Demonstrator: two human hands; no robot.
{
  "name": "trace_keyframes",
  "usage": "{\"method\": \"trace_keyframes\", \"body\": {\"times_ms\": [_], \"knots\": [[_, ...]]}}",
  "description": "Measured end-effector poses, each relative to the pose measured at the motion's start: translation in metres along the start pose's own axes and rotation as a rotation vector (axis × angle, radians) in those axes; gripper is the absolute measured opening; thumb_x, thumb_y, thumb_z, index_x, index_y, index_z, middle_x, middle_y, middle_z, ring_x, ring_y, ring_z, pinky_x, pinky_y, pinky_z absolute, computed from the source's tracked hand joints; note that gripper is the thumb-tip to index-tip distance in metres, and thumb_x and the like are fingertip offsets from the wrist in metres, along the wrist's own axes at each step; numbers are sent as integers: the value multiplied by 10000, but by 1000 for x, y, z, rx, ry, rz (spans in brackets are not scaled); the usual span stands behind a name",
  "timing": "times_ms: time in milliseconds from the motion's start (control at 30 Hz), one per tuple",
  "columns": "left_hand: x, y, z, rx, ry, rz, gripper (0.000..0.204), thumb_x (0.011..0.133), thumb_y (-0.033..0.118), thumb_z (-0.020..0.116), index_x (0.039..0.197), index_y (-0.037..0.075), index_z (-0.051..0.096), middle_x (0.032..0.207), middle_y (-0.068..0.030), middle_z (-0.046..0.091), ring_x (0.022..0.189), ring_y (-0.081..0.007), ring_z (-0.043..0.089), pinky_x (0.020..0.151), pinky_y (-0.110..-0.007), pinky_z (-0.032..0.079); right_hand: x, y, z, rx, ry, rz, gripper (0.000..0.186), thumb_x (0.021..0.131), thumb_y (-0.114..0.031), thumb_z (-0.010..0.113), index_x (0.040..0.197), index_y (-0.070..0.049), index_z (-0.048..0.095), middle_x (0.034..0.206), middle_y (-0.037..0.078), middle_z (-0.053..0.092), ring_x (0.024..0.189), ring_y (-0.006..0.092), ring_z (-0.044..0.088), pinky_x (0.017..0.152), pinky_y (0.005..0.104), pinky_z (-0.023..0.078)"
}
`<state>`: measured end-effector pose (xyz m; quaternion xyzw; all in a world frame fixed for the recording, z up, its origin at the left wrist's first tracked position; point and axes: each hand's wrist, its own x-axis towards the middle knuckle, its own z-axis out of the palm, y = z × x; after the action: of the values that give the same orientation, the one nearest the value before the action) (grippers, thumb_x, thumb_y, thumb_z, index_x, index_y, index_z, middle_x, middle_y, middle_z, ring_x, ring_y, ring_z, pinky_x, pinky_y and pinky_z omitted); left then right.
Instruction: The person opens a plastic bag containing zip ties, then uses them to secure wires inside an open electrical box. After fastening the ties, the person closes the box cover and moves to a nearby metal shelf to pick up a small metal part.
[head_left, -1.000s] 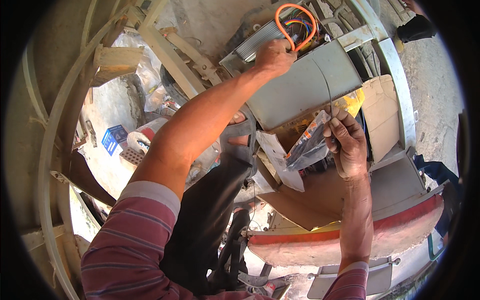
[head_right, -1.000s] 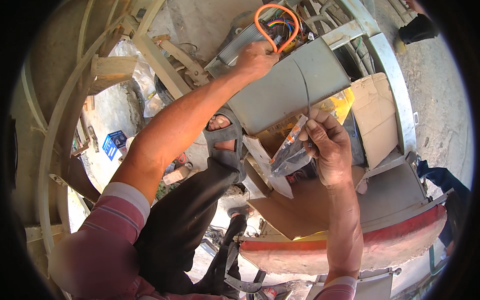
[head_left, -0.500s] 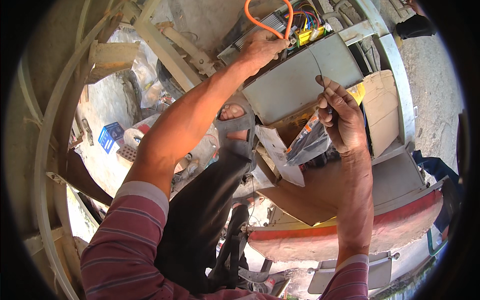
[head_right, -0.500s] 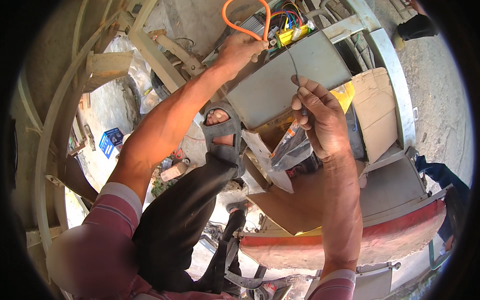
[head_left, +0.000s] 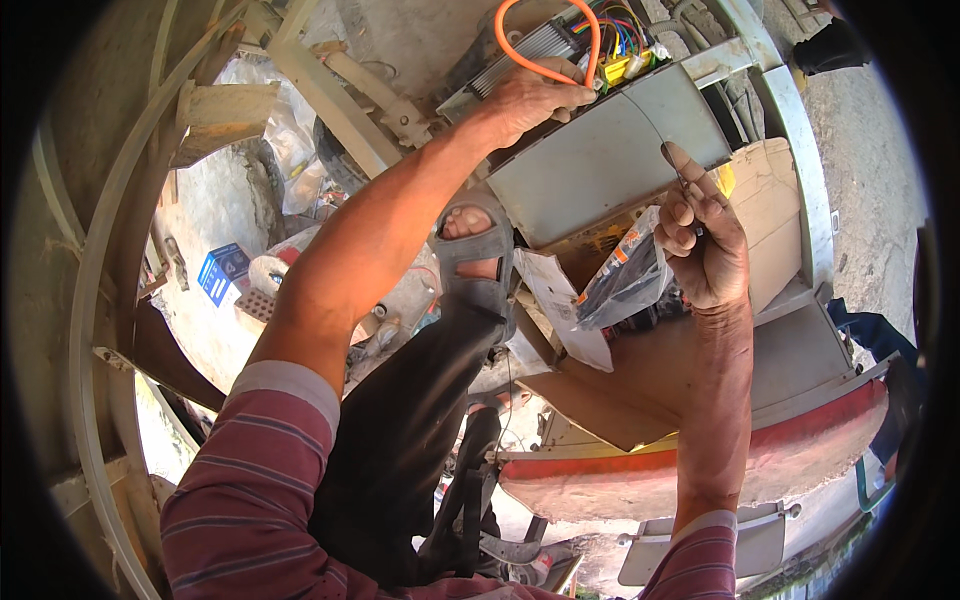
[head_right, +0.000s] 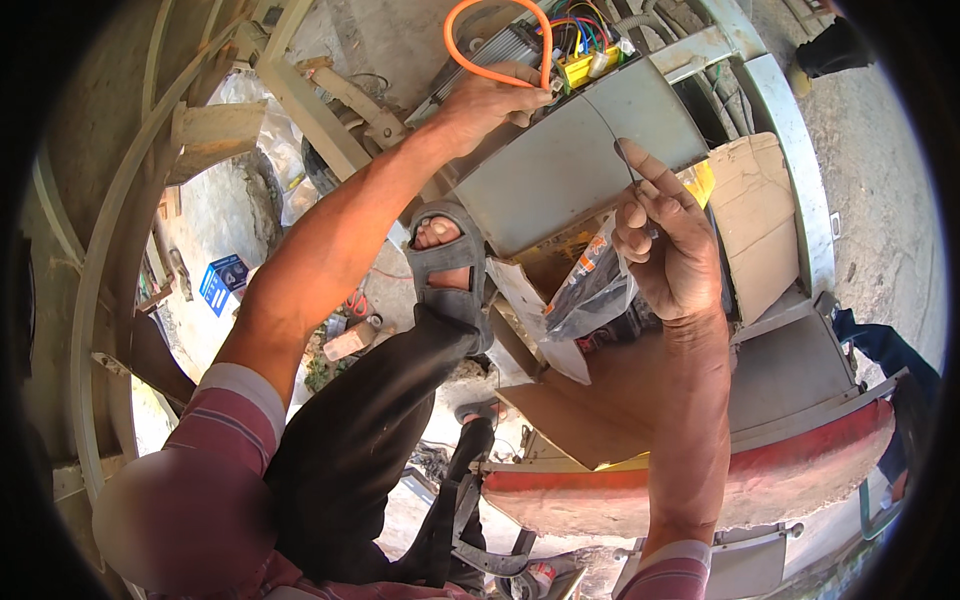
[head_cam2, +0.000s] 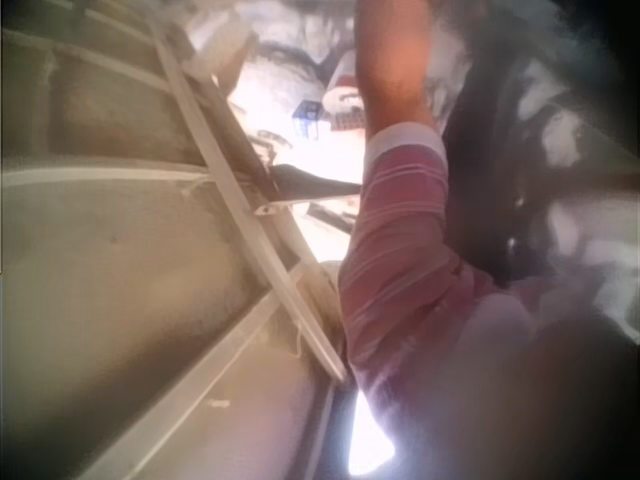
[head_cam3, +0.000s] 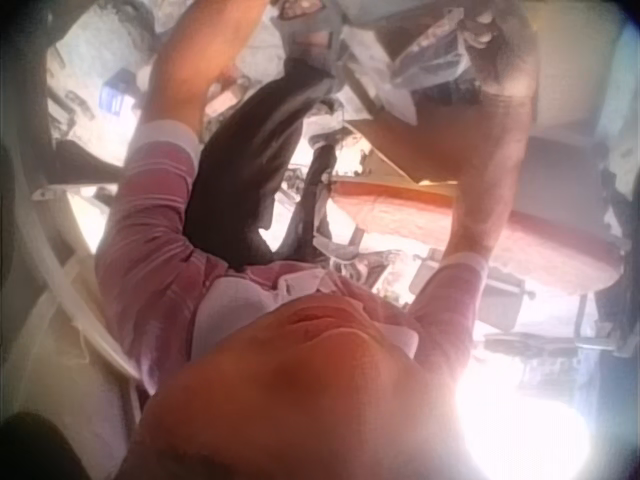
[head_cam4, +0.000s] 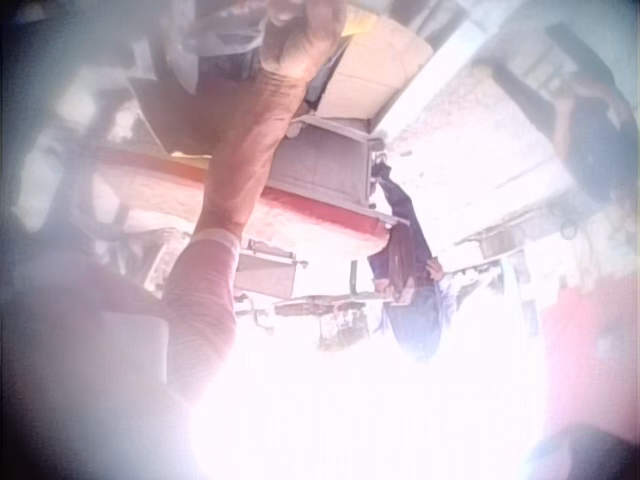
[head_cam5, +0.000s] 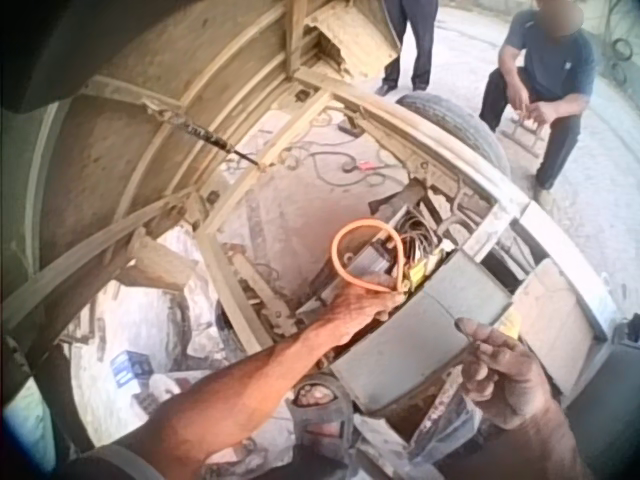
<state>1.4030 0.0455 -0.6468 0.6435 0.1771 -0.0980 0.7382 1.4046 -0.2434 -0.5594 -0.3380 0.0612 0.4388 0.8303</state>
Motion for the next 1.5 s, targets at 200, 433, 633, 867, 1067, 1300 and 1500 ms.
{"method": "trace_keyframes", "body": {"times_ms": [200, 433, 633, 867, 1067, 1300, 1500], "knots": [[1, -1, 3, 31, -40, 45, 236, 912, 208, 833, 1079, 61, 755, 926, 10, 710, 785, -75, 623, 702, -249, 526, 12, 8, -9, 149, 114, 70, 572, 1043, -194, 612, 1541, 22, 434, 896, 1, 577, 681, 65, 459, 594, 211, 386], [1, 3, 4, 37, -60, 83, 223, 923, 231, 828, 1050, 69, 745, 876, 21, 682, 755, -73, 603, 677, -250, 519, 50, -3, -11, 61, 196, 178, 488, 1062, -172, 541, 1509, 14, 479, 864, -25, 534, 673, 53, 422, 555, 187, 356], [7, 26, -1, 209, -177, 104, 275, 979, 319, 765, 1030, 51, 725, 783, 30, 599, 714, -80, 555, 680, -276, 512, 77, -11, -8, -253, 248, 186, 391, 1058, -158, 519, 1407, 3, 591, 841, -61, 526, 661, 28, 435, 544, 179, 342], [4, 35, -2, 181, -227, 69, 369, 996, 415, 739, 1028, 48, 717, 775, 27, 596, 732, -101, 601, 712, -276, 524, 75, -13, -10, -211, 231, 172, 403, 1051, -182, 556, 1403, 8, 598, 854, -68, 539, 677, 24, 452, 556, 181, 344], [5, 29, 0, 95, -216, 16, 310, 980, 324, 780, 1099, 47, 708, 824, 16, 630, 774, -97, 625, 760, -267, 537, 72, -15, -9, -329, 208, 151, 470, 1068, -205, 567, 1491, -4, 524, 891, -57, 544, 679, 41, 426, 568, 170, 333], [8, 22, -2, 93, -256, 58, 239, 931, 243, 830, 1047, 75, 706, 895, 14, 659, 770, -84, 603, 708, -264, 518, 63, -40, -21, -245, 2, 185, 534, 1048, -171, 585, 1526, 46, 490, 882, -46, 576, 688, 47, 424, 603, 194, 373], [10, 17, 4, 28, -186, 61, 208, 936, 218, 821, 1026, 72, 704, 866, 16, 659, 766, -77, 602, 691, -262, 519, 62, -42, -35, -30, -15, 180, 572, 1041, -139, 567, 1562, 44, 420, 890, -52, 526, 674, 31, 400, 559, 171, 347]]}}
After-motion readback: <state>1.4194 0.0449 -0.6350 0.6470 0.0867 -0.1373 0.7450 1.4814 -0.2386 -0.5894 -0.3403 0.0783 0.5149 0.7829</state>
